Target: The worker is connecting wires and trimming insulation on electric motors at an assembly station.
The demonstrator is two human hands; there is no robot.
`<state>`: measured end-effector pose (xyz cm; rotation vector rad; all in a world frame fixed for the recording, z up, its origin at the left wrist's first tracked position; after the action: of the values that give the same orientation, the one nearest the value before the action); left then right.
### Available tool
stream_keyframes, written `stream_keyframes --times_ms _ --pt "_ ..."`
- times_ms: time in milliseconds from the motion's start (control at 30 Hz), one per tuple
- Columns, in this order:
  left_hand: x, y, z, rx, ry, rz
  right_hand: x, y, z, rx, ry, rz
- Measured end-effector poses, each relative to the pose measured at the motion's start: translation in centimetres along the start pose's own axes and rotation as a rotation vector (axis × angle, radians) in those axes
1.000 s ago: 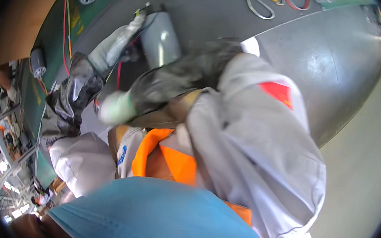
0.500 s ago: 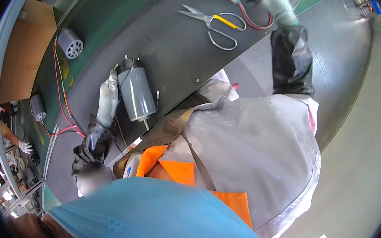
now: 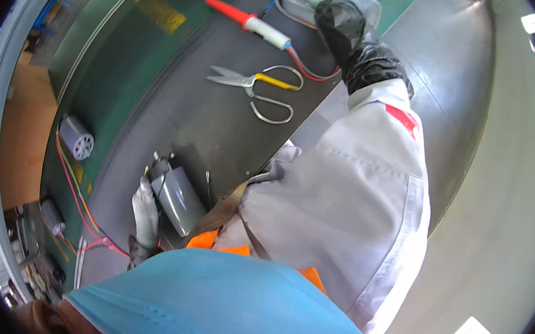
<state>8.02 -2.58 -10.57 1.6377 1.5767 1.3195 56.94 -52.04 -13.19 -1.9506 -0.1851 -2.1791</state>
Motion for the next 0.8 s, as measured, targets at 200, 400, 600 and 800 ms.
stream_keyframes --times_ms 200,400,600,800 --pt "-0.4 0.2 0.5 0.059 -0.050 0.049 7.1 -0.2 -4.5 -0.066 0.001 0.399" --pt "0.5 3.4 0.2 0.281 -0.305 -0.068 13.3 -1.0 -8.9 -0.187 0.372 0.857" --pt "1.1 5.0 0.9 0.248 -0.590 0.048 19.1 -11.2 -17.0 -0.030 0.161 1.512" --pt "2.4 6.5 1.4 0.524 -0.561 0.177 12.5 -26.9 -24.9 0.089 -0.898 1.814"
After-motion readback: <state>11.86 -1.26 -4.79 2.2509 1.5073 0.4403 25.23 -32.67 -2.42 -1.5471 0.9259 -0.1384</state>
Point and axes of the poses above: each hand's wrist, its own z-axis towards the middle knuckle, its own x-axis out of the back of the hand, y = z × x, the point moved 4 cm from there along z, towards the middle knuckle, and after that the axes turned 7 degrees about -y, right-handed, at the moved point
